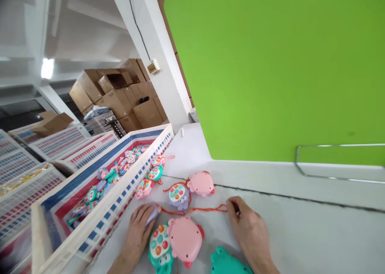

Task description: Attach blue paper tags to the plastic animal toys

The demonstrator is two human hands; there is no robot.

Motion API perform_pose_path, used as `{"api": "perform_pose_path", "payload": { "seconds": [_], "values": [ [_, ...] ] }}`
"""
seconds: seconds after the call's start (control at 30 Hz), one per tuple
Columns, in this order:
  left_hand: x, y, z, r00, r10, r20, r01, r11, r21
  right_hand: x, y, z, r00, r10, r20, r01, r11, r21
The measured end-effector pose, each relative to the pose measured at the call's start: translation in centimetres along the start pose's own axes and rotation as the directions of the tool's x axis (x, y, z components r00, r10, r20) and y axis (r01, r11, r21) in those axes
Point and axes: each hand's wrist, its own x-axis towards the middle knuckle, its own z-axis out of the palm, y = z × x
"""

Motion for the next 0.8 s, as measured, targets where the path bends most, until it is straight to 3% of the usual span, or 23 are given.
{"api": "perform_pose_path", "payload": {
  "seconds": [0.13,0.23,0.33,0.43,0.57,0.8],
  "values": [
    [2.0,2.0,-1.3,0.997,-0.043,0.071,0.044,0.999,-0.008,0.0,-0.1,0.0,1.0,0.008,0.02,-0.008,1.0,-0.003],
    [6.1,6.4,-1.3,0.991,-0.01,0.137,0.025,0.994,-0.111,-0.1,-0.3,-0.1,0.999,0.021,0.043,-0.021,1.0,0.005],
    [10.7,11.5,0.0,0.977,0.1,0.19,-0.06,0.977,-0.206,-0.1,-0.2,-0.2,0.999,0.016,0.052,-0.016,1.0,0.012],
    [13.5,14.3,2.0,0.96,0.163,0.229,-0.113,0.97,-0.217,-0.1,0.0,-0.2,0.998,0.017,0.06,-0.018,1.0,0.016],
    [12.6,13.6,3.4,0.94,0.165,0.298,-0.106,0.973,-0.205,0.0,0.0,-0.1,0.998,0.031,0.049,-0.031,0.999,0.01],
    [7.2,7.4,0.7,0.945,0.027,0.326,0.041,0.978,-0.202,0.0,-0.1,-0.2,1.0,-0.003,0.01,0.003,1.0,-0.029]
  ]
}}
